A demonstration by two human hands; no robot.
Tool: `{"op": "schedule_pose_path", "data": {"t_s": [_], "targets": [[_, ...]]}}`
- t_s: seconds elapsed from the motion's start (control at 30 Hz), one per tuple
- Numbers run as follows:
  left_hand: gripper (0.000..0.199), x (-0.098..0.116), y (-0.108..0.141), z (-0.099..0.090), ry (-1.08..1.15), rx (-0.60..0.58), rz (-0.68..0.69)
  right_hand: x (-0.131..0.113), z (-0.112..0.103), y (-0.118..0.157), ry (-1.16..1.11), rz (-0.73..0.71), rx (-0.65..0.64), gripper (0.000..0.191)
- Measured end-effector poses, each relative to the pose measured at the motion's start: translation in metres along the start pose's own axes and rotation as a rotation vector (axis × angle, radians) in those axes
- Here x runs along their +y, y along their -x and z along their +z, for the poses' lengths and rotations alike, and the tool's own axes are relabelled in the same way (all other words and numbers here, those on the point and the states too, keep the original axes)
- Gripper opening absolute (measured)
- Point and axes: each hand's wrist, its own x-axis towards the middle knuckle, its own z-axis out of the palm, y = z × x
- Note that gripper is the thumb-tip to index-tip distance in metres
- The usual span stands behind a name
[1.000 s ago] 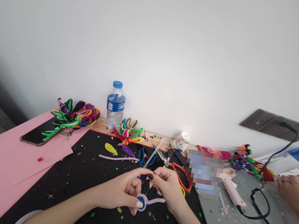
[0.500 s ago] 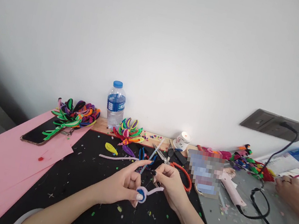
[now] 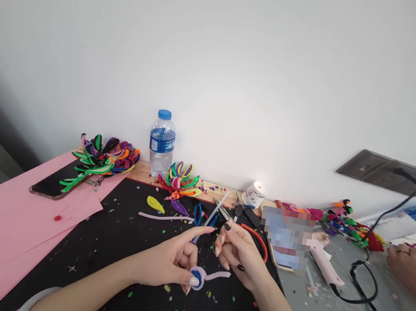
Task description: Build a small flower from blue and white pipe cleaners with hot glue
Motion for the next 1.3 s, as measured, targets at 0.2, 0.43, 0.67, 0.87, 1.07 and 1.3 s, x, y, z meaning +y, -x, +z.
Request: {"op": "schedule_pose_path", "data": {"t_s": [0.2, 0.43, 0.67, 0.87, 1.07, 1.3], "targets": [[0.084, 0.002, 0.0, -0.001, 0.009, 0.007, 0.015, -0.005, -0.005, 0.001, 0.437, 0.085, -0.127, 0.03], [0.088, 0.008, -0.001, -0.001, 0.079, 0.115, 0.11, -0.008, -0.006, 0.007, 0.388, 0.233, -0.3, 0.026], [0.087, 0.016, 0.001, -0.002, 0.221, 0.135, 0.085, -0.007, -0.005, 0.005, 0.369, 0.223, -0.221, 0.017], [0.087, 0.025, 0.005, -0.001, 0.352, 0.107, 0.075, -0.008, -0.003, 0.004, 0.334, 0.158, -0.284, 0.029], [0.084, 0.029, 0.006, -0.002, 0.406, 0.054, 0.052, 0.002, -0.001, 0.005, 0.269, 0.104, -0.167, 0.023], [0.085, 0.022, 0.006, -0.007, 0.415, -0.022, 0.04, 0.003, 0.01, 0.007, 0.181, 0.033, -0.137, 0.036]]}}
